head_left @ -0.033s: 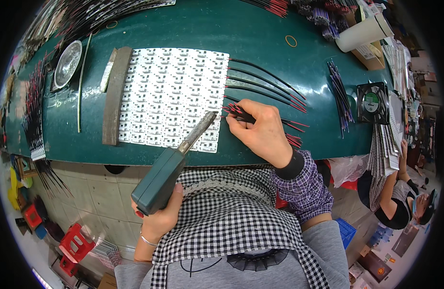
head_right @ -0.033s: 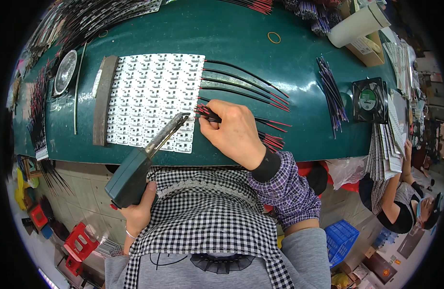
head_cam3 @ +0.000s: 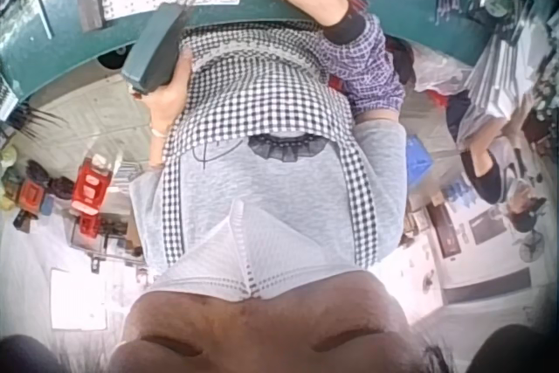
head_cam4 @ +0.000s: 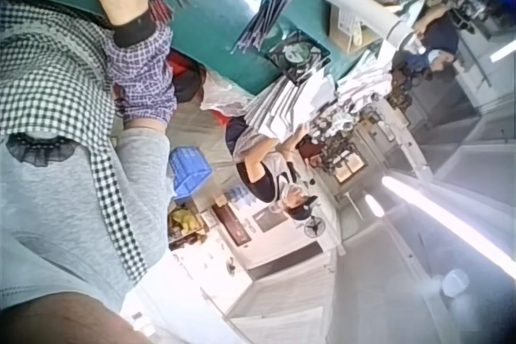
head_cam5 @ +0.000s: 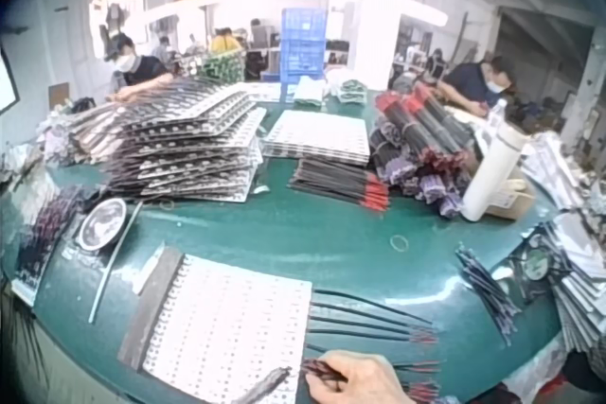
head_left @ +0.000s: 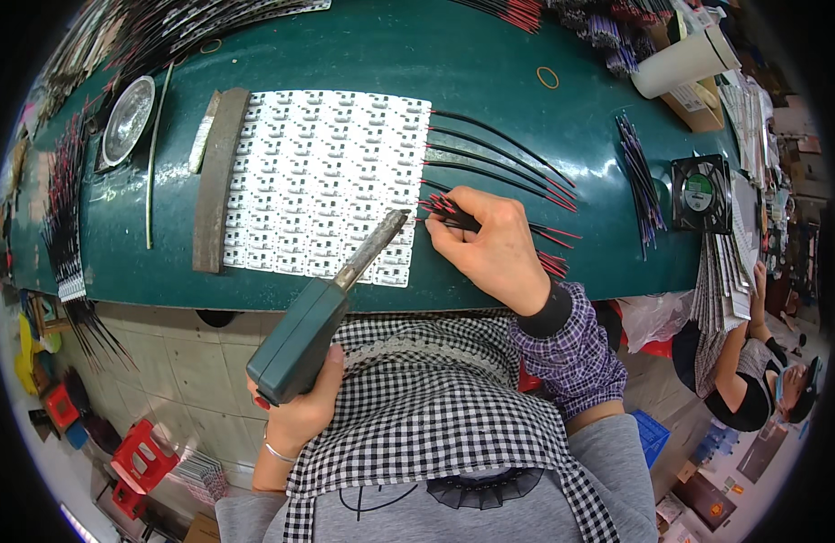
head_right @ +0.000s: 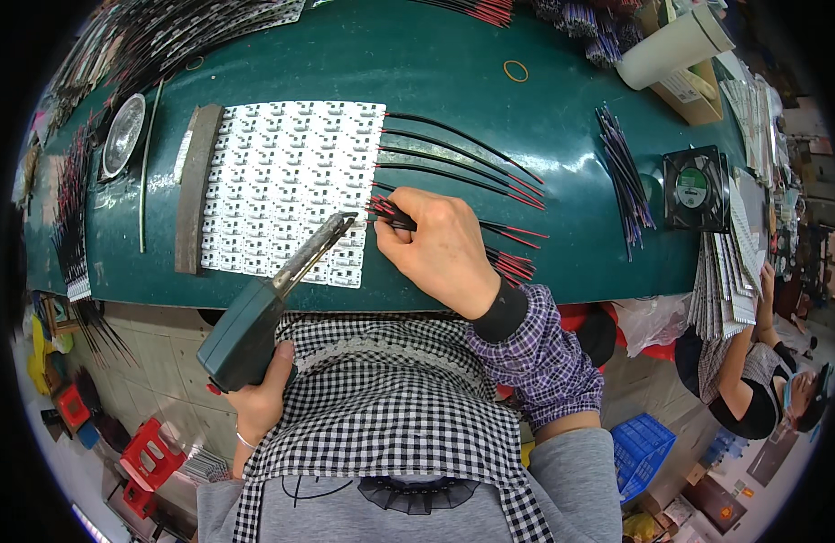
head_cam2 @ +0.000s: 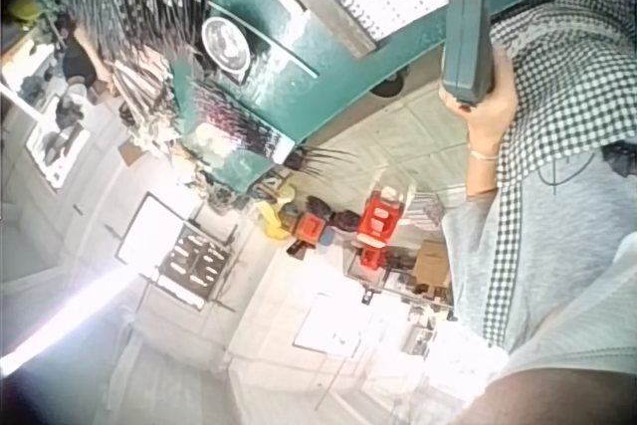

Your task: The person solders wires onto a circuit board sheet using a soldering tool, stacks the completed sheet onto a pile, places a new board sheet on the table, and solders more wires to it.

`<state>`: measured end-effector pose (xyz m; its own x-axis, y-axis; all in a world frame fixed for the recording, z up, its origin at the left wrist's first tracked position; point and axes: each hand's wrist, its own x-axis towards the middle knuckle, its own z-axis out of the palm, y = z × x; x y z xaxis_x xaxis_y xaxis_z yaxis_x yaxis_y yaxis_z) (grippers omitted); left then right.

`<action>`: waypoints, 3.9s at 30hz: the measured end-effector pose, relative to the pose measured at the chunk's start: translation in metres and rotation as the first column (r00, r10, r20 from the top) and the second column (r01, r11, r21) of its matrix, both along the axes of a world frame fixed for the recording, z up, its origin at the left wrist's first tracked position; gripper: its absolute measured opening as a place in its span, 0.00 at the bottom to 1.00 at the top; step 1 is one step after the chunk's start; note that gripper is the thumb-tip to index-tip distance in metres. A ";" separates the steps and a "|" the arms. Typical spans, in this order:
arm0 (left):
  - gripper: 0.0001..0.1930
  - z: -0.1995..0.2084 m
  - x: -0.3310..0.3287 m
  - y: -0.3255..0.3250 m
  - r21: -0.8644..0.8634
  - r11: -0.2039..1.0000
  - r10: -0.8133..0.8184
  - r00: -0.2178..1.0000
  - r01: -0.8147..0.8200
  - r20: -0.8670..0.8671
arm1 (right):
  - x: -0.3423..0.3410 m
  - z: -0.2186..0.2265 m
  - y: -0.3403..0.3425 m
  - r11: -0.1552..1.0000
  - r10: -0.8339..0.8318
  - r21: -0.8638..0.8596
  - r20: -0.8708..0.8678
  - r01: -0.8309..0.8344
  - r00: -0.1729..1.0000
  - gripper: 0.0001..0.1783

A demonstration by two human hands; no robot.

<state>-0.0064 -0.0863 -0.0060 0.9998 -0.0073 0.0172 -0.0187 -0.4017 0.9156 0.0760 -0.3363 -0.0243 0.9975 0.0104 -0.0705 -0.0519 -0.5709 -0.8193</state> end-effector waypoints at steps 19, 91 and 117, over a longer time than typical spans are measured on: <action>0.06 -0.008 0.007 0.001 0.005 0.999 -0.037 0.999 0.037 0.003 | 0.017 -0.002 -0.009 0.996 0.071 0.058 -0.002 -0.071 0.997 0.09; 0.06 -0.007 -0.013 0.005 0.020 1.000 -0.013 1.000 0.013 0.022 | -0.021 0.000 0.007 1.000 0.012 -0.022 0.047 -0.011 0.999 0.09; 0.08 -0.016 -0.024 0.013 0.160 0.987 -0.039 0.993 0.022 0.108 | -0.010 0.005 -0.002 0.995 0.095 0.023 -0.039 -0.094 0.995 0.13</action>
